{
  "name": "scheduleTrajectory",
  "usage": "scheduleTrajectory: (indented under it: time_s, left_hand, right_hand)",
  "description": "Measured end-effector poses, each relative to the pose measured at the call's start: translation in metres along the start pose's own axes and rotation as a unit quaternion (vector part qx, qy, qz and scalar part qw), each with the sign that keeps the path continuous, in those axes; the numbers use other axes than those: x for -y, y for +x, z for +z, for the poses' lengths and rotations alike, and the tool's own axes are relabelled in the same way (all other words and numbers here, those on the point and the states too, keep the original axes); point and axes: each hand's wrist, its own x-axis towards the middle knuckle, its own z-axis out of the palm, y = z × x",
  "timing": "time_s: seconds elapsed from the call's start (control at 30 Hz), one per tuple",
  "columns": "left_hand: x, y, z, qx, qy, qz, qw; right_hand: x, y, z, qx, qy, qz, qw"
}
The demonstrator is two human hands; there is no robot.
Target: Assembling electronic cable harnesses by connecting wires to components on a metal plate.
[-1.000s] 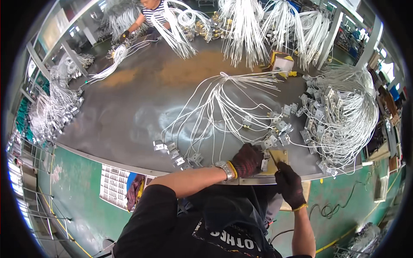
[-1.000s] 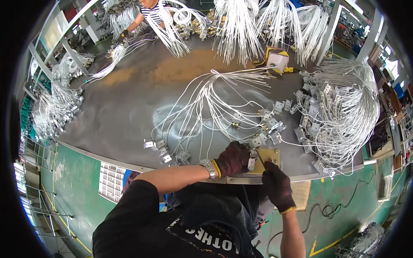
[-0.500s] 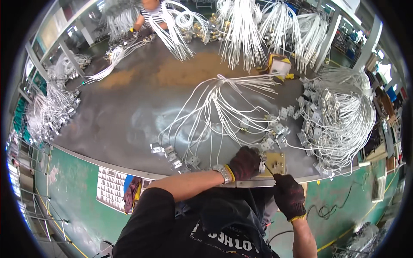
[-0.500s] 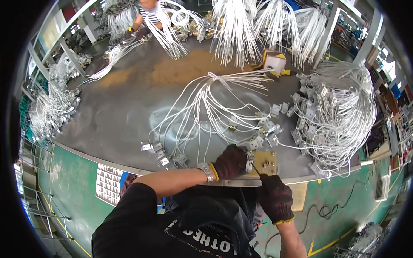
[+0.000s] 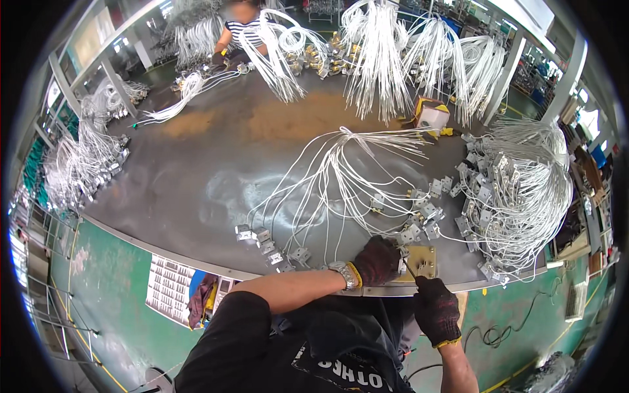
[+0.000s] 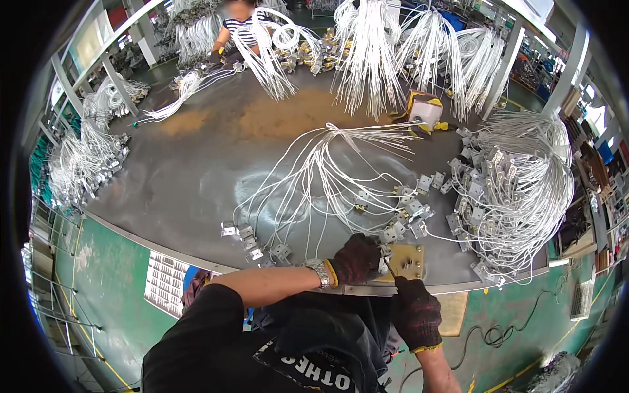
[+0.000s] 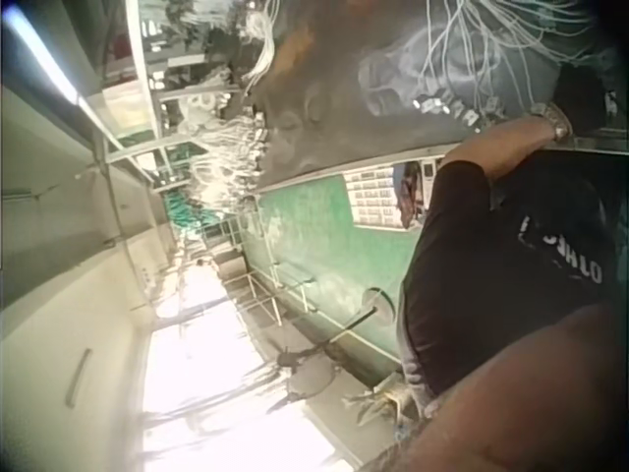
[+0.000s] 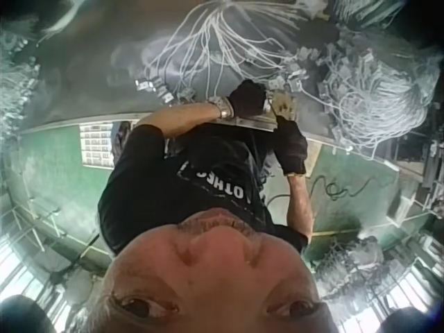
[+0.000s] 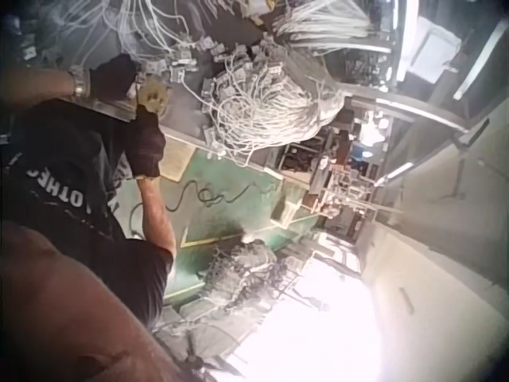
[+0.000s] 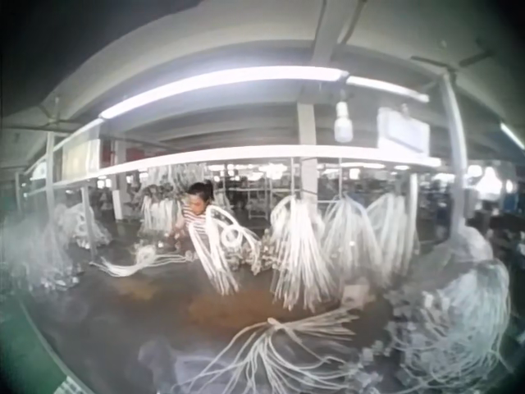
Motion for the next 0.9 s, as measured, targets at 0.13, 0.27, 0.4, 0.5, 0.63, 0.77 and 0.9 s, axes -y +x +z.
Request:
scheduleTrajectory:
  time_s: [0.13, 0.27, 0.4, 0.5, 0.63, 0.77, 0.9]
  left_hand:
    - [0.000, 0.000, 0.002, 0.034, 0.014, -0.011, 0.999]
    - [0.000, -0.001, 0.004, 0.009, 0.009, -0.010, 1.000]
    - [0.004, -0.003, 0.004, -0.003, -0.024, 0.003, 1.000]
    - [0.004, -0.003, 0.007, 0.004, 0.002, 0.000, 1.000]
    - [0.001, 0.000, 0.003, 0.048, 0.018, -0.007, 0.999]
    - [0.000, 0.000, 0.001, 0.073, -0.002, -0.026, 0.997]
    - [0.004, -0.002, 0.010, 0.041, -0.025, -0.017, 0.999]
  right_hand:
    - [0.001, -0.005, -0.005, 0.007, -0.008, 0.004, 1.000]
    - [0.002, -0.005, -0.002, 0.014, -0.013, 0.022, 1.000]
    - [-0.004, -0.004, 0.009, -0.005, -0.014, 0.016, 1.000]
    - [-0.002, -0.005, 0.013, 0.005, -0.008, 0.033, 0.999]
    - [-0.010, -0.004, 0.006, 0.002, 0.017, 0.006, 1.000]
    - [-0.005, -0.003, 0.002, 0.021, 0.043, 0.022, 0.999]
    - [-0.004, -0.002, 0.002, 0.018, 0.025, 0.023, 0.999]
